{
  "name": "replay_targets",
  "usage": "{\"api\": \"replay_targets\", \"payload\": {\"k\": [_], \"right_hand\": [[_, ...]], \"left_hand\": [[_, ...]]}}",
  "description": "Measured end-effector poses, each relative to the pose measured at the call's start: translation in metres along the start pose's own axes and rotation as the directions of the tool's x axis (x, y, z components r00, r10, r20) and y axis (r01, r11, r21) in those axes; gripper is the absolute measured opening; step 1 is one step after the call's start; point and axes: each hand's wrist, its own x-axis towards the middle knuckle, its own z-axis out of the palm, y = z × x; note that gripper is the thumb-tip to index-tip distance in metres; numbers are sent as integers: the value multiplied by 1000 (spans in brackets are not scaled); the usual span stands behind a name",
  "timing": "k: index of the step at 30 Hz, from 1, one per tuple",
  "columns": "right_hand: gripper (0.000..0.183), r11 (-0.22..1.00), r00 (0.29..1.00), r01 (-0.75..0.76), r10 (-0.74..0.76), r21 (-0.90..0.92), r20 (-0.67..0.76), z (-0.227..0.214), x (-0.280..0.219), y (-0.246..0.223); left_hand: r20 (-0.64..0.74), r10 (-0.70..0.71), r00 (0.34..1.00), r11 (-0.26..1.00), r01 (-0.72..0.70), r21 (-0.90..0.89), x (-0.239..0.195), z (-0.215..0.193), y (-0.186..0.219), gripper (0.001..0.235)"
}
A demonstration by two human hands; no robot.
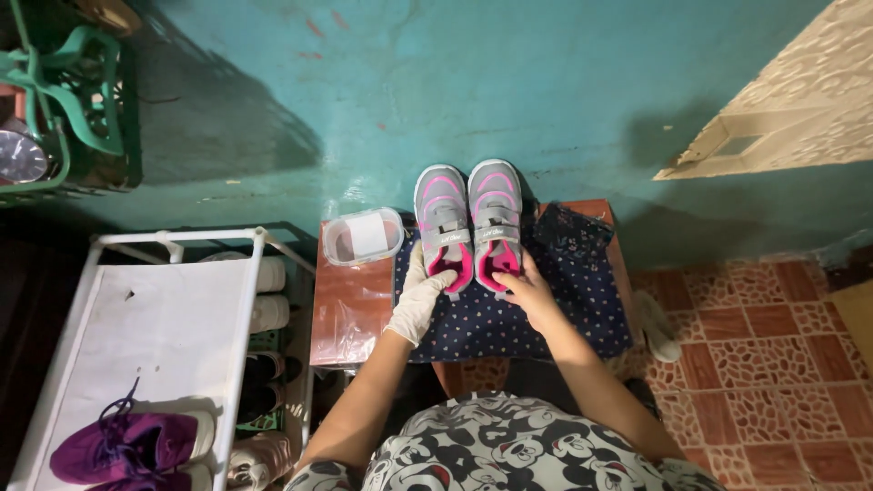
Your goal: The person scrubs a pair of grey and pink children's sneakers with a brush and wipes them with a cloth. The shoes are placed on a small table, and the person cleans both the exterior and interior surfaces before setting them down.
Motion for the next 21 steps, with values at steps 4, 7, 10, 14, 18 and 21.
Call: {"api": "replay_targets", "payload": {"k": [4,7,10,14,18,21], "right_hand": [[93,999,999,35,-35,-1,4,-1,-2,-2],[93,998,998,67,-68,12,12,-4,-5,-6],[93,988,989,147,-148,53,14,-9,-5,-11],[102,990,987,139,-140,25,72,-15,14,-1],[103,975,987,158,-149,-153,67,-12,4,-9],[94,973,975,218,-214,-71,62,-35,11,-2]], "left_hand": [[27,-37,999,994,34,101,-6,8,9,103],[25,-17,1000,994,15,108,-3,0,10,107],[40,15,999,997,-18,77,-4,-3,15,111],[75,-9,997,995,1,99,3,-5,6,112],[62,-34,998,972,19,236,-22,5,33,113],[32,43,999,998,-45,51,-33,-17,30,109]]}}
